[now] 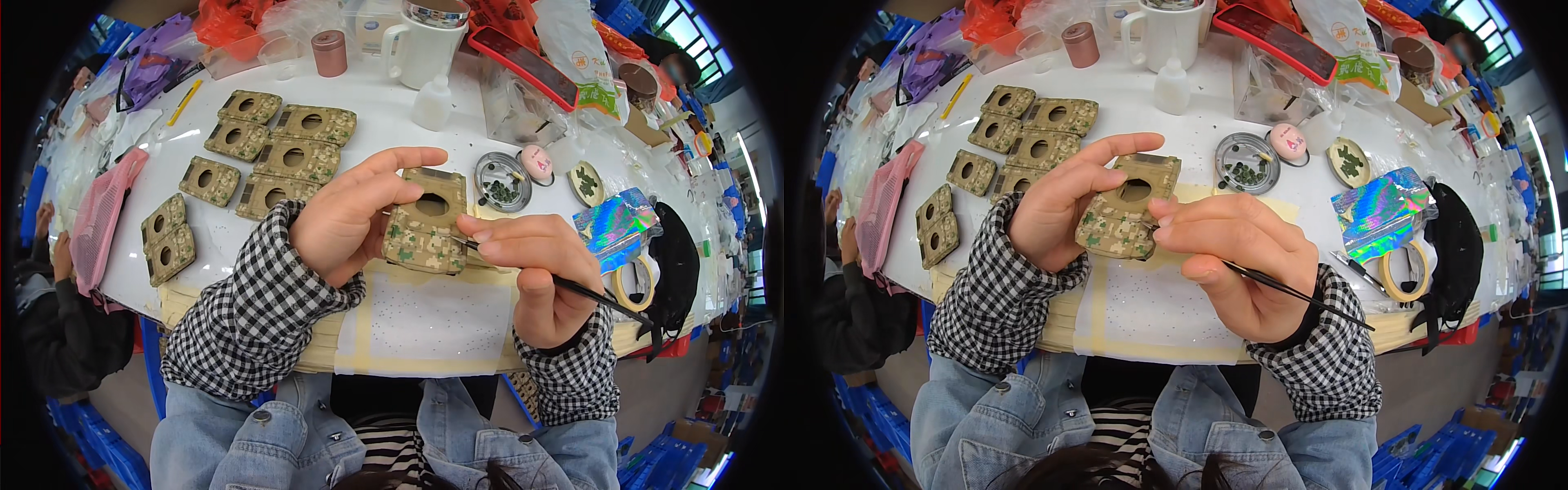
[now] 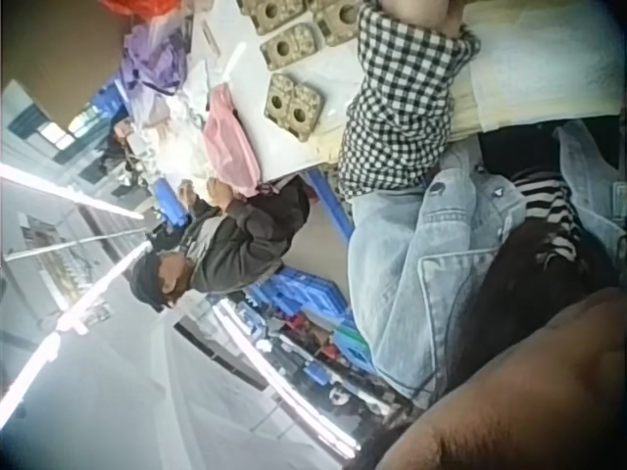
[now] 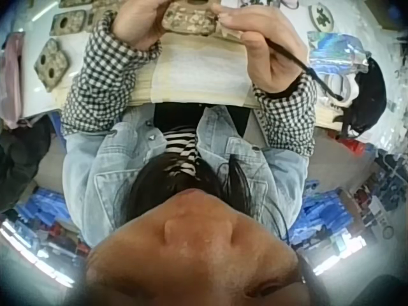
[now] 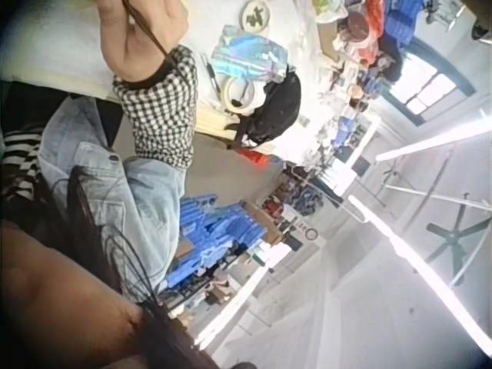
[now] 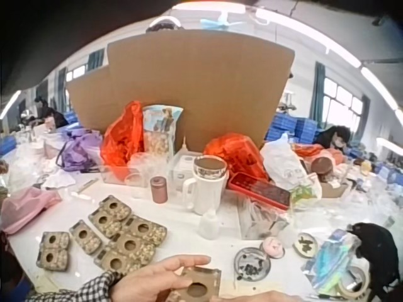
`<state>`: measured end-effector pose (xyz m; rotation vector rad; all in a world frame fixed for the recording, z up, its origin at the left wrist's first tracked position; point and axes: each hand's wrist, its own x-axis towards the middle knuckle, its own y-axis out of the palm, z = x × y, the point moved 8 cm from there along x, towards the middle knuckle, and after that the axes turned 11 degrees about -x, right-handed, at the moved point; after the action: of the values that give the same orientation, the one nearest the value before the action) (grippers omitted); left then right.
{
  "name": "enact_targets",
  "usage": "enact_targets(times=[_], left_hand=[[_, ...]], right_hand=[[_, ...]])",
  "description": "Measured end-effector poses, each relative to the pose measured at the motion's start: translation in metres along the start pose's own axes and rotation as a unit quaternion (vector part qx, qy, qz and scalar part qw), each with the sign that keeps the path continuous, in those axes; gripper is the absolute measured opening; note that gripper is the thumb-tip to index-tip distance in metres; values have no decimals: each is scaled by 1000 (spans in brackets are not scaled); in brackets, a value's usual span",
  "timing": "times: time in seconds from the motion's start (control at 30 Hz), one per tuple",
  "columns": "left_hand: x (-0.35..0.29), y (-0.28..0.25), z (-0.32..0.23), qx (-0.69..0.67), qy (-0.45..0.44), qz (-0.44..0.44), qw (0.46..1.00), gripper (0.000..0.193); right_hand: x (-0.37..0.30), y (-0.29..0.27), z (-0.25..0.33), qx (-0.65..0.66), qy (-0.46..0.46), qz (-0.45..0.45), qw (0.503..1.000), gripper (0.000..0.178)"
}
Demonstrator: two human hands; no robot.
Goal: Assembling small camouflage-patterned toy vehicle components using a brush and tweezers at a workbench.
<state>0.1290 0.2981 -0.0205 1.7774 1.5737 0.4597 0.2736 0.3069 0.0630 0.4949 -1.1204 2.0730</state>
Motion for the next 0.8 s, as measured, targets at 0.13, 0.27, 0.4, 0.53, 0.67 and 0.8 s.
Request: enact_targets(times=[0.13, 0.27, 0.4, 0.53, 0.67, 0.8], left_hand=[[0, -1, 1, -4, -4, 0, 1000, 49], [0, 0, 1, -3, -4, 4, 1000, 49], [0, 2, 0, -8, -2, 9, 1000, 49], [1, 0, 1, -4, -2, 9, 1000, 49], [-1, 0, 0, 10, 3, 3, 1000, 49], [0, -1, 0, 15, 1, 2, 1000, 49]], right_hand=[[-1, 0, 0, 3, 3, -4, 1000, 19], [-1, -1, -1, 4, 4, -8, 1000, 19], [-1, -1, -1, 18, 9, -6, 1000, 19], [0, 0, -1, 21, 6, 0, 1000, 19], [1, 1, -1, 20, 4, 3, 1000, 19], [0, 1, -1, 15, 6, 2, 1000, 19]])
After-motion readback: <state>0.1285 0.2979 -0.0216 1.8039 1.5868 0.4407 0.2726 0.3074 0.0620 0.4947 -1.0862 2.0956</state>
